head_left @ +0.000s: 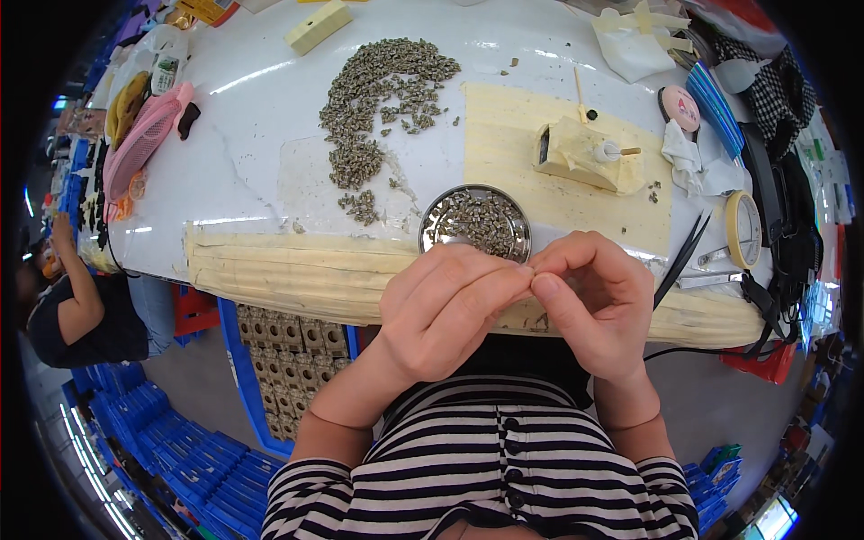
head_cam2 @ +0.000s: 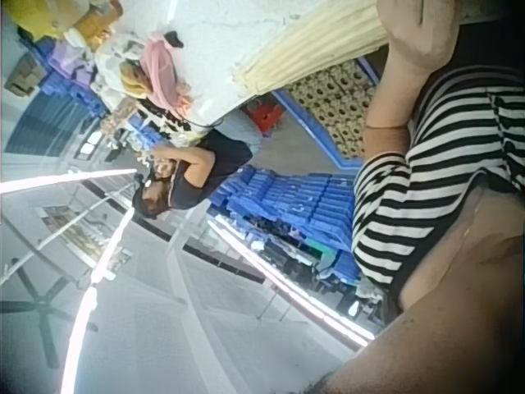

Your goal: The person assembles small toy parts by hand, taking tiny metal components from a dish and joining them with a plastic frame.

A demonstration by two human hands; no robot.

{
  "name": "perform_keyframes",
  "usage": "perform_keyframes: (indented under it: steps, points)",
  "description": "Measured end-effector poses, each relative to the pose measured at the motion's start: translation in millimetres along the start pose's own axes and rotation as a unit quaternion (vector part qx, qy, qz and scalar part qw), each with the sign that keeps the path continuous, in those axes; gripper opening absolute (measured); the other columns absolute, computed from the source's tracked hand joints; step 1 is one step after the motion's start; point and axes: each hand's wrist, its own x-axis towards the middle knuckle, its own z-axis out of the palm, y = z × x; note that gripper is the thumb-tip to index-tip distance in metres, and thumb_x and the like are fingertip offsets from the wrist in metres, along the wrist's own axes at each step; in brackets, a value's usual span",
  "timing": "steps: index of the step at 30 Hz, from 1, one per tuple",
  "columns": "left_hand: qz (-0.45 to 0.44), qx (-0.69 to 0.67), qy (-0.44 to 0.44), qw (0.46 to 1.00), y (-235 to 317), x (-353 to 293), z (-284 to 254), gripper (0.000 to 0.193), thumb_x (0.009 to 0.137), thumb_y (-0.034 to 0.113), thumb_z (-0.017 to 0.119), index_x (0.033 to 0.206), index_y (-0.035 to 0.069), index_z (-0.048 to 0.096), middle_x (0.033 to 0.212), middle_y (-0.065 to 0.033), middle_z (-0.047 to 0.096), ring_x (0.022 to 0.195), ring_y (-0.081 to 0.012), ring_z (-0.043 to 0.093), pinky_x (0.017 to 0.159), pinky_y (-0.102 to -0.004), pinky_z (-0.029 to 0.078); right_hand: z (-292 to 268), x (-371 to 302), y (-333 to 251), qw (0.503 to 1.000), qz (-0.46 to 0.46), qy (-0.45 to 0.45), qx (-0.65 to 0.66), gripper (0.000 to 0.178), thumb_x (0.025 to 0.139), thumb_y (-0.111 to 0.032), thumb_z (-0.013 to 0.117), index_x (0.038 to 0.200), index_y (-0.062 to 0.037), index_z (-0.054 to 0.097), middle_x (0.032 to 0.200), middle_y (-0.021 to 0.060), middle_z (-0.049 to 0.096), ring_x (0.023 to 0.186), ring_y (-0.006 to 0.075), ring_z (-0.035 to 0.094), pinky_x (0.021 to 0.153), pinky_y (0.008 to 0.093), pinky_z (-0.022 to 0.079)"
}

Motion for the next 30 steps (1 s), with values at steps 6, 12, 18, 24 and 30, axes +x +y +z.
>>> perform_keyframes:
  steps: [6,12,18,24,30]
  points:
    - [-0.021,-0.031,-0.002,0.999,0.7,1.2,-3.0,0.019,0.076,-0.001,0.076,0.093,-0.001,0.068,0.083,-0.0102,0.067,0.071,-0.0224,0.065,0.061,-0.0292,0.052,1.6,0.3,-0.7,1.0,0.028,-0.001,0.01,0.005,0.088,-0.002,0.068,0.089,0.0025,0.066,0.08,0.0058,0.068,0.073,0.0097,0.062,0.07,0.0224,0.05]
    - [-0.024,-0.048,0.008,0.999,-1.2,2.5,-3.2,0.023,0.074,0.001,0.077,0.095,0.0,0.068,0.083,-0.0103,0.067,0.07,-0.0243,0.065,0.059,-0.031,0.052,2.8,0.0,1.1,0.999,0.035,-0.004,0.008,0.007,0.089,-0.004,0.068,0.089,0.0022,0.065,0.08,0.0053,0.067,0.073,0.0095,0.06,0.069,0.0228,0.048]
    - [-0.035,-0.026,0.028,0.999,0.0,2.9,2.8,0.022,0.074,-0.001,0.078,0.093,-0.001,0.068,0.082,-0.0104,0.067,0.069,-0.0243,0.065,0.059,-0.031,0.052,3.5,-1.6,1.7,1.0,0.001,0.018,-0.02,0.006,0.088,-0.003,0.069,0.091,0.0019,0.067,0.081,0.0074,0.068,0.072,0.0132,0.062,0.067,0.0245,0.049]
    - [-0.048,0.017,0.027,0.998,0.6,2.8,4.8,0.018,0.077,-0.002,0.077,0.092,-0.001,0.068,0.083,-0.0104,0.067,0.072,-0.0214,0.064,0.061,-0.0286,0.052,6.3,-0.4,4.7,0.981,-0.129,0.044,-0.136,0.009,0.082,0.0,0.071,0.091,0.0013,0.069,0.083,0.0112,0.069,0.072,0.0209,0.065,0.066,0.028,0.05]
    - [-0.017,0.013,0.022,1.0,0.4,2.9,4.4,0.025,0.072,-0.004,0.077,0.096,-0.003,0.068,0.083,-0.0111,0.067,0.071,-0.0252,0.065,0.059,-0.0314,0.052,5.6,-1.5,1.2,0.997,-0.026,0.042,-0.064,0.005,0.085,-0.001,0.07,0.088,0.0019,0.067,0.082,0.0085,0.068,0.072,0.0143,0.064,0.067,0.0248,0.05]
